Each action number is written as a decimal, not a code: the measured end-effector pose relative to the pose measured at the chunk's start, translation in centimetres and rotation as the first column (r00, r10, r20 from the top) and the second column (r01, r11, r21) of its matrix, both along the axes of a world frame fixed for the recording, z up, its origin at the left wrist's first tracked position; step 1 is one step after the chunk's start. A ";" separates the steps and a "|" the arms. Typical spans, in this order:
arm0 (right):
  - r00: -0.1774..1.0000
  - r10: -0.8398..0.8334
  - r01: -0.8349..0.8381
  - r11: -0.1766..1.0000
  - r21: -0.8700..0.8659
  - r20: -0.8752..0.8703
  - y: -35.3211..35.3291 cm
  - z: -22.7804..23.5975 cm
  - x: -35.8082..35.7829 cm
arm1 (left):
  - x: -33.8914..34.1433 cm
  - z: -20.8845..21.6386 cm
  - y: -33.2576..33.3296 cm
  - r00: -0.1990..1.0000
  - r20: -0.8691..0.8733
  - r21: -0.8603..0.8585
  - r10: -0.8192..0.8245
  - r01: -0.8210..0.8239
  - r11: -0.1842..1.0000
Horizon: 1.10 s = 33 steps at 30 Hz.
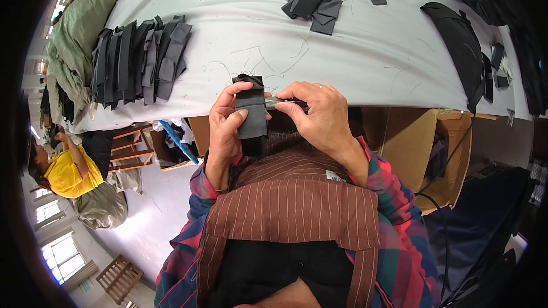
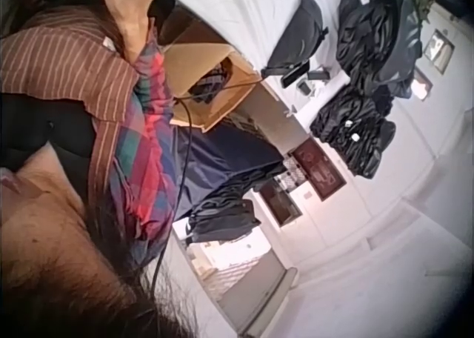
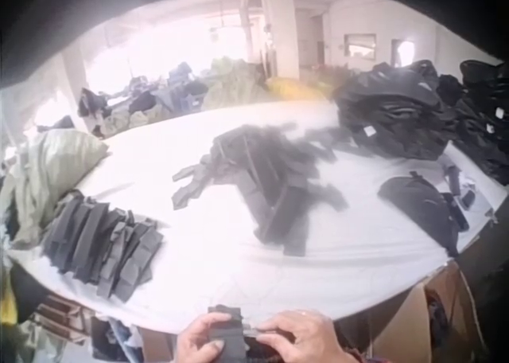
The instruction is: The recorder uses a small nipper tool to trim excess threads and clean edges of dark grey fabric components on a production table.
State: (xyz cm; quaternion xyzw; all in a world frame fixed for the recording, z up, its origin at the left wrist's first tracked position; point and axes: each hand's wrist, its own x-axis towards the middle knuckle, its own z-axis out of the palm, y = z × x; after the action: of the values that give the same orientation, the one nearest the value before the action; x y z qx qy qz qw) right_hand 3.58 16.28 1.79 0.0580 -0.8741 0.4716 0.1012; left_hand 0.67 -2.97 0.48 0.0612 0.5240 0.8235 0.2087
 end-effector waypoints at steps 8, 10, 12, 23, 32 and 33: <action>0.999 -0.013 0.015 0.999 0.036 -0.050 -0.1 -0.2 -0.1 | 0.1 -0.2 0.3 0.999 -0.032 -0.048 0.015 -0.016 0.999; 0.997 -0.011 0.014 0.999 0.040 -0.070 -0.2 -0.2 -0.2 | 0.1 -0.2 0.4 0.999 -0.028 -0.047 0.018 -0.020 0.999; 0.997 -0.004 0.010 0.998 0.064 -0.082 -0.2 -0.2 -0.2 | 0.1 -0.1 0.4 0.999 -0.022 -0.046 0.023 -0.024 0.999; 0.984 -0.082 0.062 0.990 -0.130 -0.159 -1.1 1.2 -1.6 | 0.7 0.8 0.8 0.982 -0.152 -0.215 -0.116 0.081 0.973; 0.950 -0.111 0.050 0.977 -0.208 -0.293 0.7 3.4 -2.3 | 1.0 4.6 1.6 0.970 -0.164 -0.277 -0.179 0.128 0.952; 0.949 -0.109 0.047 0.977 -0.209 -0.297 1.1 3.6 -2.3 | 0.6 4.3 1.3 0.943 -0.210 -0.357 -0.257 0.171 0.918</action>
State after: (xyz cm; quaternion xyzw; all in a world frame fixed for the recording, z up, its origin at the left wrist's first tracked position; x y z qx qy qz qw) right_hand 1.25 17.37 5.42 0.0852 -0.7977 0.5376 0.2596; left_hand 1.29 -1.65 4.75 0.1866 0.6679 0.6803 0.2373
